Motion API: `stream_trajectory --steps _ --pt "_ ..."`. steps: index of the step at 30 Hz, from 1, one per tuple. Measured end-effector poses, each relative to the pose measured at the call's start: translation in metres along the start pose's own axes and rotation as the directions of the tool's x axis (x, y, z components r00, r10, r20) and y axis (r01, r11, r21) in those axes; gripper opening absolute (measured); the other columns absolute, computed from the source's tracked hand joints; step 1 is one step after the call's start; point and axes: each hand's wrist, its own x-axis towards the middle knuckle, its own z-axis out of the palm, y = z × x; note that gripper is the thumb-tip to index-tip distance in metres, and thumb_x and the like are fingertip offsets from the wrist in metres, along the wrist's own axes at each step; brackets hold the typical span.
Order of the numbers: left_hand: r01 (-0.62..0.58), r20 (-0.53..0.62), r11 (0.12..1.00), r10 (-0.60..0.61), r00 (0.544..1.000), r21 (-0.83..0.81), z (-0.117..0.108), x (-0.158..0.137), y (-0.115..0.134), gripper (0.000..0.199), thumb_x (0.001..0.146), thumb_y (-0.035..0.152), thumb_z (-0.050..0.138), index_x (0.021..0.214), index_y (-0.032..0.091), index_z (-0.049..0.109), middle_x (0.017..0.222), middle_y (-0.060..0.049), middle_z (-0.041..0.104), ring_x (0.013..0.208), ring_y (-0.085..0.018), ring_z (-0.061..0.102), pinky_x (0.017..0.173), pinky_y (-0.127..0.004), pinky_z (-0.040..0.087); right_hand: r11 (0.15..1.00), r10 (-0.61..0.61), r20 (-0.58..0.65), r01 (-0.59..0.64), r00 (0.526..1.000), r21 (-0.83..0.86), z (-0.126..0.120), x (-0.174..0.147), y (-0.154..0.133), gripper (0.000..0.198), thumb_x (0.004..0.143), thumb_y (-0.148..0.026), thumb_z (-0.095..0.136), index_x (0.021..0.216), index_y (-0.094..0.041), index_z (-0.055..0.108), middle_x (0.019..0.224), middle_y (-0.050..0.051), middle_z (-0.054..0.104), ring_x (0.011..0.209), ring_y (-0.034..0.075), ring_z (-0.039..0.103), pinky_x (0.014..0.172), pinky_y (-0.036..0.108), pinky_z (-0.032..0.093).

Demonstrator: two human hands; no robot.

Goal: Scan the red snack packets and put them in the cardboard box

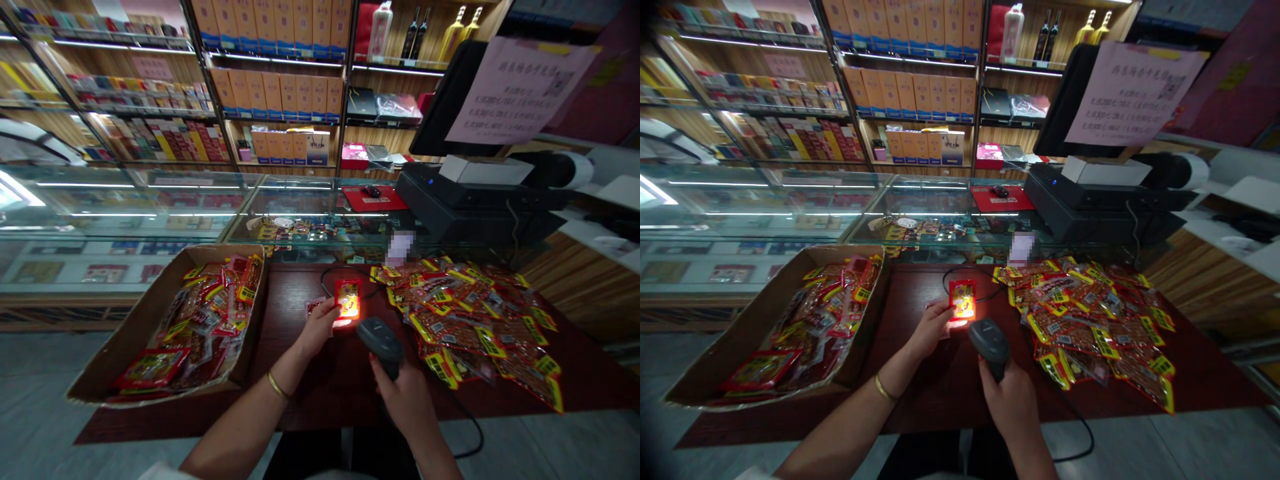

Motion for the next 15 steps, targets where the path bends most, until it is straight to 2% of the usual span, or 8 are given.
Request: stream_trajectory --steps 5,9,11,13,15 --pt "0.046 0.01 0.999 -0.046 0.999 -0.011 0.001 0.0 -0.002 0.038 0.076 0.04 0.084 0.107 0.019 0.078 0.098 -0.007 0.082 0.093 -0.026 0.077 0.084 -0.035 0.06 0.997 0.029 -0.002 -0.028 1.0 0.065 -0.004 -0.002 -0.004 0.043 0.087 -0.064 0.061 0.074 -0.025 0.07 0.06 0.009 0.073 0.057 0.029 0.073 0.06 0.035 0.051" --pt "0.026 -0.04 1.0 -0.026 0.999 -0.016 -0.003 0.002 -0.002 0.039 0.078 0.039 0.083 0.111 0.02 0.073 0.101 -0.006 0.081 0.092 -0.025 0.078 0.078 -0.031 0.061 0.945 0.067 0.088 -0.091 0.994 0.314 -0.007 -0.004 0.011 0.049 0.085 -0.069 0.066 0.073 -0.021 0.07 0.057 0.005 0.07 0.051 0.023 0.068 0.054 0.032 0.051" --pt "0.024 -0.09 1.0 -0.023 0.996 0.003 -0.006 0.004 -0.003 0.039 0.078 0.034 0.084 0.111 0.02 0.069 0.102 -0.005 0.081 0.087 -0.023 0.078 0.071 -0.027 0.061 0.857 0.089 0.154 -0.155 0.984 0.492 -0.008 -0.004 0.025 0.053 0.081 -0.071 0.071 0.082 -0.018 0.074 0.057 0.002 0.067 0.048 0.02 0.064 0.05 0.029 0.05" --pt "0.051 -0.113 0.999 -0.049 0.992 0.007 -0.008 0.007 -0.005 0.039 0.077 0.03 0.084 0.11 0.02 0.066 0.102 -0.006 0.08 0.082 -0.021 0.078 0.065 -0.026 0.061 0.726 0.128 0.195 -0.226 0.972 0.649 -0.009 -0.004 0.04 0.06 0.074 -0.071 0.078 0.096 -0.015 0.075 0.056 -0.001 0.065 0.046 0.017 0.061 0.047 0.027 0.048" --pt "0.086 -0.075 0.996 -0.085 0.994 0.01 -0.002 0.013 -0.008 0.036 0.078 0.027 0.081 0.11 0.019 0.065 0.102 -0.007 0.079 0.079 -0.019 0.077 0.062 -0.025 0.061 0.587 0.155 0.219 -0.268 0.963 0.764 -0.01 -0.004 0.053 0.064 0.069 -0.069 0.084 0.103 -0.015 0.075 0.056 -0.003 0.064 0.044 0.015 0.06 0.048 0.027 0.05"
